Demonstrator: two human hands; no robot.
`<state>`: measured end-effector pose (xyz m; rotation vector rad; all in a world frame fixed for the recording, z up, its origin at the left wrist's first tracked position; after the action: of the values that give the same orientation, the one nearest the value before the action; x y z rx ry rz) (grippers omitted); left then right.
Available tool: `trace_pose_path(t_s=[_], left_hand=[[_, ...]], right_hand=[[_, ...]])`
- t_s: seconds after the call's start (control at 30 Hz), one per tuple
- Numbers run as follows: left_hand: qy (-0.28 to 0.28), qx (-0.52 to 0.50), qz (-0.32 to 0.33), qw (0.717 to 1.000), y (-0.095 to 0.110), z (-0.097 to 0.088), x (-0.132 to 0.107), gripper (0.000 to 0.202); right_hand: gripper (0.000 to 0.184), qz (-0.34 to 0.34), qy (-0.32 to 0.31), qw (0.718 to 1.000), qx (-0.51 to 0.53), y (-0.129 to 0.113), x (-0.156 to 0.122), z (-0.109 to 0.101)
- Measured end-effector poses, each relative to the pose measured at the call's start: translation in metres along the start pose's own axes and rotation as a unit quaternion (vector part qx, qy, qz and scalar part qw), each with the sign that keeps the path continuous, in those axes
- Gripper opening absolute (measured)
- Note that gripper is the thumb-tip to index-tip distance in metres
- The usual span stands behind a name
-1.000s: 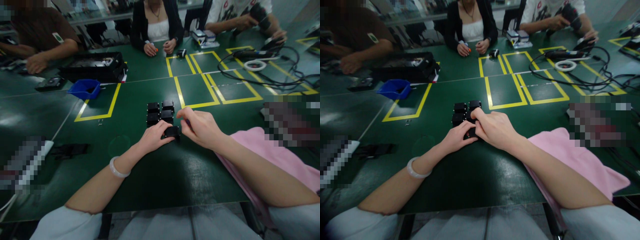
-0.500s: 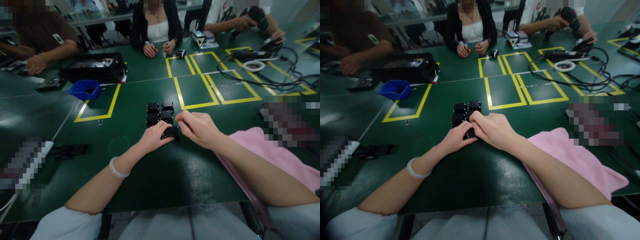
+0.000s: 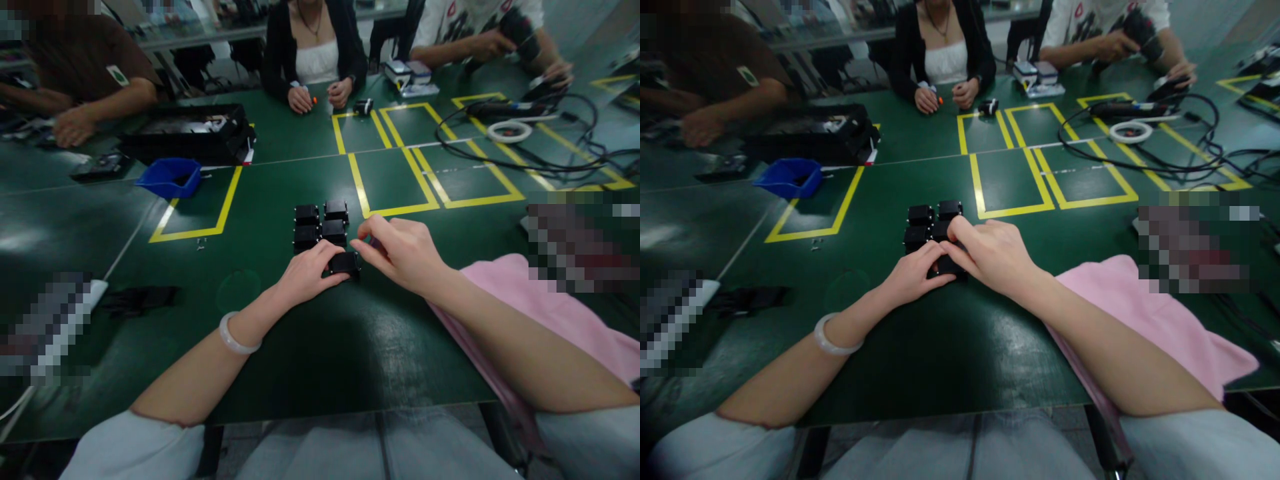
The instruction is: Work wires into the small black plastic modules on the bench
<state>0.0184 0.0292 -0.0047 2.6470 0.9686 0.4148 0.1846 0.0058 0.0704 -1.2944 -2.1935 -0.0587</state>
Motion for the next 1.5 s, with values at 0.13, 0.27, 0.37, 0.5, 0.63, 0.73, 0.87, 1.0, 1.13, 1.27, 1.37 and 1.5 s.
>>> trace_pose_path(t_s=[0.13, 0.27, 0.37, 0.5, 0.63, 0.73, 0.87, 1.0, 1.13, 1.27, 1.37, 1.5], left_hand=[[0.001, -0.006, -0.003, 1.0, -0.0002, -0.0004, -0.0003, 0.038], [-0.001, -0.015, -0.001, 1.0, 0.0004, -0.0007, -0.0006, 0.036], [0.004, -0.01, -0.004, 1.0, -0.0002, -0.0003, -0.0008, 0.038], [0.008, -0.008, -0.003, 1.0, -0.0007, -0.0002, -0.0007, 0.038], [0.005, -0.015, -0.002, 1.0, -0.0001, -0.0008, -0.0006, 0.036], [0.003, -0.014, 0.0, 1.0, 0.0001, -0.0004, -0.0009, 0.037], [0.004, -0.007, 0.002, 1.0, -0.0007, 0.0009, -0.001, 0.038], [0.007, -0.007, 0.003, 1.0, -0.0009, 0.0005, -0.0007, 0.038], [0.007, -0.016, 0.003, 1.0, 0.0002, -0.0005, -0.0006, 0.036], [0.009, -0.014, 0.004, 1.0, 0.0008, -0.001, -0.0008, 0.036], [0.01, -0.008, 0.004, 1.0, 0.0007, -0.001, -0.001, 0.036], [0.009, -0.01, 0.004, 1.0, 0.0007, -0.0009, -0.0014, 0.037]], right_hand=[[0.021, -0.006, -0.01, 1.0, 0.021, -0.0011, 0.0003, 0.0011], [0.021, -0.021, -0.001, 0.999, 0.036, -0.0029, 0.0001, 0.0], [0.024, -0.022, 0.001, 0.999, 0.032, -0.0024, 0.0002, -0.0011], [0.026, -0.013, 0.004, 1.0, 0.027, -0.0014, 0.0005, 0.0006], [0.019, -0.032, 0.028, 0.999, 0.021, -0.0032, -0.001, 0.0014], [0.017, -0.044, 0.039, 0.998, 0.024, -0.0034, -0.002, -0.0001], [0.019, -0.047, 0.044, 0.998, 0.014, -0.0013, -0.0019, -0.0019], [0.02, -0.046, 0.051, 0.998, 0.008, -0.0005, -0.0014, -0.0003], [0.019, -0.047, 0.054, 0.997, 0.011, -0.0014, -0.0016, 0.0015], [0.018, -0.05, 0.057, 0.997, 0.015, -0.0018, -0.0019, 0.0015], [0.018, -0.049, 0.054, 0.997, 0.022, -0.0016, -0.0016, 0.0018], [0.019, -0.046, 0.046, 0.998, 0.019, -0.0015, -0.0009, 0.0024]])
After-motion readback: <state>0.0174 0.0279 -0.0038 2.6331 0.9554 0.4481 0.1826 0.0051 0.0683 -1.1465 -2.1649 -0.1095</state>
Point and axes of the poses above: each hand's wrist, its own x-axis towards the middle knuckle, its own z-axis out of the palm, y = z × x, the point moved 4 cm from there along x, towards the middle knuckle, and after that the axes turned 7 degrees about z, right-handed, at the moved point
